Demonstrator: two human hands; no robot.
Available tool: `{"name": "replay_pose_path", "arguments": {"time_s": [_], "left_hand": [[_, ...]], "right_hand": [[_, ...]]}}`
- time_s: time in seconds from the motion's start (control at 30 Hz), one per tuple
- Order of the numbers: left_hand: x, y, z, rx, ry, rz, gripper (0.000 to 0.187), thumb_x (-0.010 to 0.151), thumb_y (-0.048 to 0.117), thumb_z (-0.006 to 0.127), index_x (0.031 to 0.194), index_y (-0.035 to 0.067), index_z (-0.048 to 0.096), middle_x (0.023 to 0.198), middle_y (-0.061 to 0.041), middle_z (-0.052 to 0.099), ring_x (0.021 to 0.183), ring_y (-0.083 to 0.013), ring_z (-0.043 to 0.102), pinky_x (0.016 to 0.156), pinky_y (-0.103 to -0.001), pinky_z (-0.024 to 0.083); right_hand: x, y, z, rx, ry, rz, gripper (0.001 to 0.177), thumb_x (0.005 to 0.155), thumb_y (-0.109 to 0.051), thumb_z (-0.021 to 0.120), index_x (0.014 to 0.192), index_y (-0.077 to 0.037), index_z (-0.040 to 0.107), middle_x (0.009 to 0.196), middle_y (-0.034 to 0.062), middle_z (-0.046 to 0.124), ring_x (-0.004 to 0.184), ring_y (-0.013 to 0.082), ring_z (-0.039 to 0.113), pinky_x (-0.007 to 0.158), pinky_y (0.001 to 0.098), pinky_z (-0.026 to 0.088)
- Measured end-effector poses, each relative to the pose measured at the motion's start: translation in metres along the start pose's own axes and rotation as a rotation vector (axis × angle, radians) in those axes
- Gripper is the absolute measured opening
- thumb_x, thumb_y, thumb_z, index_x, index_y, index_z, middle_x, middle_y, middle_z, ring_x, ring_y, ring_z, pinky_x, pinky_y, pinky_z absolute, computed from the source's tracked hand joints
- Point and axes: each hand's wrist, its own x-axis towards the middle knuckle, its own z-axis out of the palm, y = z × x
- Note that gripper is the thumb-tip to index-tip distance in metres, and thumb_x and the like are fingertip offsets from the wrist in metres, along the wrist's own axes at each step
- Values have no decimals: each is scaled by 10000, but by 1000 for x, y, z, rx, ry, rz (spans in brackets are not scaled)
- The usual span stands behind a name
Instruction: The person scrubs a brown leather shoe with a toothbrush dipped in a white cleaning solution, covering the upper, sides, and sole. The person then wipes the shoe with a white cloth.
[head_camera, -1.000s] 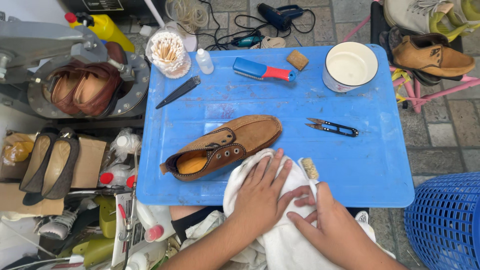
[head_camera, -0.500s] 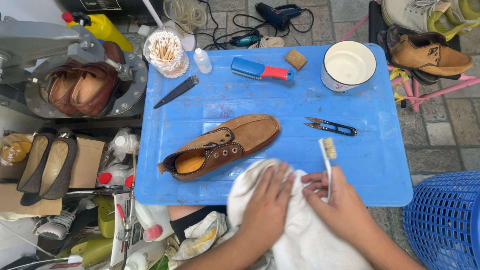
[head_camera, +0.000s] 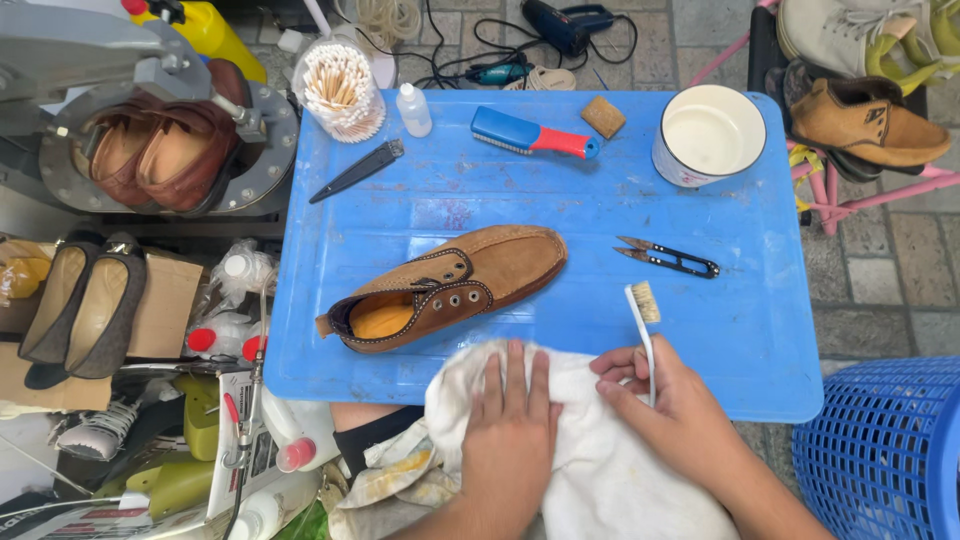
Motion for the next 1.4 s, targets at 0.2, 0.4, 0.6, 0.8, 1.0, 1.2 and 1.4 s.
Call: {"name": "replay_pose_path", "arguments": {"time_s": [0.2,0.4,0.6,0.8,1.0,1.2,1.4], "left_hand": [[-44,15,31,-11,-118,96,560,847,348,688,1248,-42,657,1198,-297,614,1010,-463,655,641,-509,585],[-53,21,94,74,-739,297,281,953,165,603,1062,-68,717,1075,-236,656,973,-374,668,732,-514,514],[-20,-27,36,-147,-700,406,465,877,243,688,1197,-84,609,1107,-262,644,1042,-406,641,901,-475,501],[22,-83,-116,-47,-89,-193,407,813,463,737,945,88,651,950,-131,648,864,-318,650,750,-458,520],[55,-103,-130,33,162,56,359,777,382,736,858,33,710,882,-101,697,863,-341,653,737,-471,516],[84,-131,-119,-311,-253,-85,351,893,371,722,799,34,748,733,-143,692,658,-317,649,633,-406,515],[125,-149,-72,-1230,-88,-262,317,986,307,665,1002,9,770,854,6,735,763,-42,617,671,-263,525]], "right_hand": [[29,-34,-15,375,2,-88,407,1074,-384,407,1006,-1,526,842,144,714,540,149,584,566,313,563],[74,-99,-64,-31,482,-431,167,1039,-138,426,1134,-20,496,787,57,551,670,118,471,610,280,393],[112,-92,-122,-413,652,-36,201,947,-96,574,1105,-17,671,837,78,761,754,170,690,671,355,510],[130,-59,-130,-589,682,134,225,834,-101,707,1038,-129,796,943,176,753,902,320,735,823,425,553],[170,-39,-135,-756,648,137,314,790,-39,649,975,-202,845,992,176,755,948,365,725,856,460,561],[166,-40,-131,-805,692,89,188,864,-249,715,989,-186,842,953,189,738,905,406,698,816,490,544],[126,-43,-112,-651,905,-242,201,958,-132,755,1153,-111,798,1016,140,756,896,320,720,814,428,545]]}}
